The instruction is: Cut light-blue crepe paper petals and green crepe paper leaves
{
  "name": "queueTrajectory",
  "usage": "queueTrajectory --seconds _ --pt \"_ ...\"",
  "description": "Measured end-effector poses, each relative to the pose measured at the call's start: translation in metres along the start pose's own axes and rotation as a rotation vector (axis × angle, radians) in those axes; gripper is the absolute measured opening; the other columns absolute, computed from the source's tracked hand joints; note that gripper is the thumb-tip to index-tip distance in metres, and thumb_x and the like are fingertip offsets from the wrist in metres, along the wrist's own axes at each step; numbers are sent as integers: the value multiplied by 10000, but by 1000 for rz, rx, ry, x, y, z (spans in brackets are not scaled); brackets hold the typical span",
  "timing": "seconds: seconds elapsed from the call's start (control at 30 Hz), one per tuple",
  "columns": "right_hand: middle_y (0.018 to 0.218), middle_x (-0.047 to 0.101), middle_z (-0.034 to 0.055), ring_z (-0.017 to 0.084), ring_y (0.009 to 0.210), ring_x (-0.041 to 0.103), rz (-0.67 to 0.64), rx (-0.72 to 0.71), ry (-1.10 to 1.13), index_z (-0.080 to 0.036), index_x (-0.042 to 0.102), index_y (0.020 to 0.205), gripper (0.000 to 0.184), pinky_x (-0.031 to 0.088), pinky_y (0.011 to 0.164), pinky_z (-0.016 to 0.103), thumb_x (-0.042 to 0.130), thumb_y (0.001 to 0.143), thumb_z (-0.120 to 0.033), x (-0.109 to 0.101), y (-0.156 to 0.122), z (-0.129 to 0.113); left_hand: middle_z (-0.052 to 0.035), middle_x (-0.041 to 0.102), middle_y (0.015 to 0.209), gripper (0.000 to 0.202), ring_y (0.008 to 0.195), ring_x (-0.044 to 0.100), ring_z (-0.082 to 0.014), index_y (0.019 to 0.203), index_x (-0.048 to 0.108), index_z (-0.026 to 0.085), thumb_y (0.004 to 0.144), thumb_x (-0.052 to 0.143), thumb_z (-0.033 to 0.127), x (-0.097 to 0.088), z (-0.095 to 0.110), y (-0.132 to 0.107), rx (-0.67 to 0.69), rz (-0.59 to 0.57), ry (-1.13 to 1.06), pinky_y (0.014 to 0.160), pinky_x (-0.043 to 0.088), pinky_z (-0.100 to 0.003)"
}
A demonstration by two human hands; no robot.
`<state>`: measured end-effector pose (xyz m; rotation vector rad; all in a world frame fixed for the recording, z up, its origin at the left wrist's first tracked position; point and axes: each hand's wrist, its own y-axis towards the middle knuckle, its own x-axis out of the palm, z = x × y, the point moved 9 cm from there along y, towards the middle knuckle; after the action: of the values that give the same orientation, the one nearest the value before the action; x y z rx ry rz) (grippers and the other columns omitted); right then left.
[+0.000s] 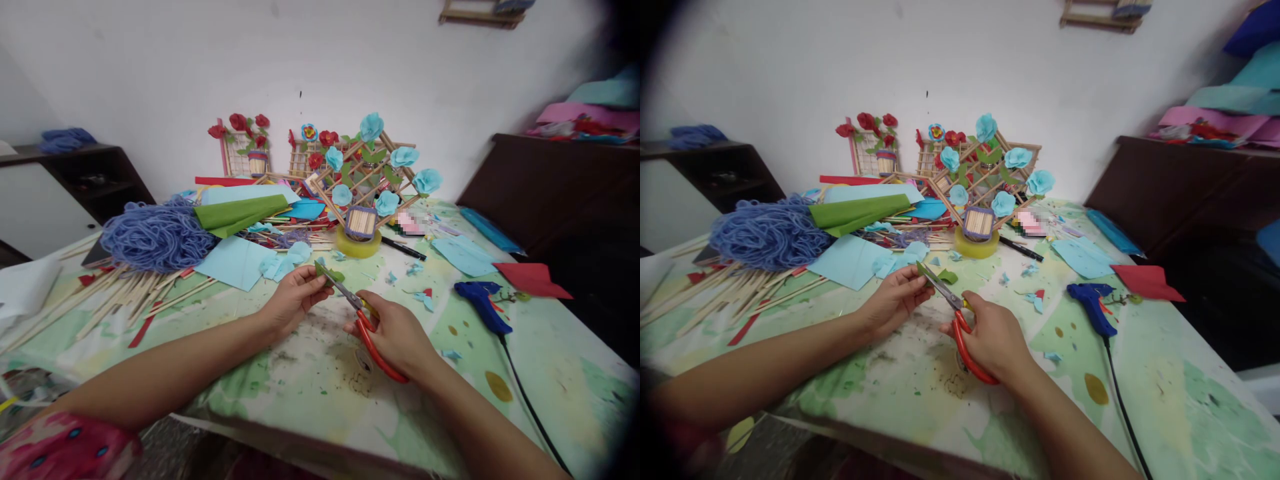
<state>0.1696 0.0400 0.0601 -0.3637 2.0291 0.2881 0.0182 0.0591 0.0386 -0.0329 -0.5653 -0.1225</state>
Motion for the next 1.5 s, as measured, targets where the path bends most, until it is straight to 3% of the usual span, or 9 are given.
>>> queueTrajectory --seconds 0.5,0.9,1.5 --pt "795 668 29 197 733 584 -9 2 -15 -255 570 1067 350 309 571 236 529 777 -446 2 -1 -4 18 614 717 158 614 583 -68 780 602 138 681 716 186 -2 5 1 30 5 56 633 460 -185" --pt "701 631 2 156 609 527 -21 -12 -32 -236 577 883 227 265 529 230 505 787 -429 3 -2 -5 15 608 697 147 596 573 -66 776 607 133 684 709 184 -2 5 1 35 2 64 617 453 -189" --pt "694 626 10 155 592 521 -36 1 -27 -230 584 873 247 241 519 229 486 799 -445 4 -3 -8 11 570 652 154 594 558 -87 679 581 137 702 689 244 -2 12 3 88 -11 106 627 467 -213"
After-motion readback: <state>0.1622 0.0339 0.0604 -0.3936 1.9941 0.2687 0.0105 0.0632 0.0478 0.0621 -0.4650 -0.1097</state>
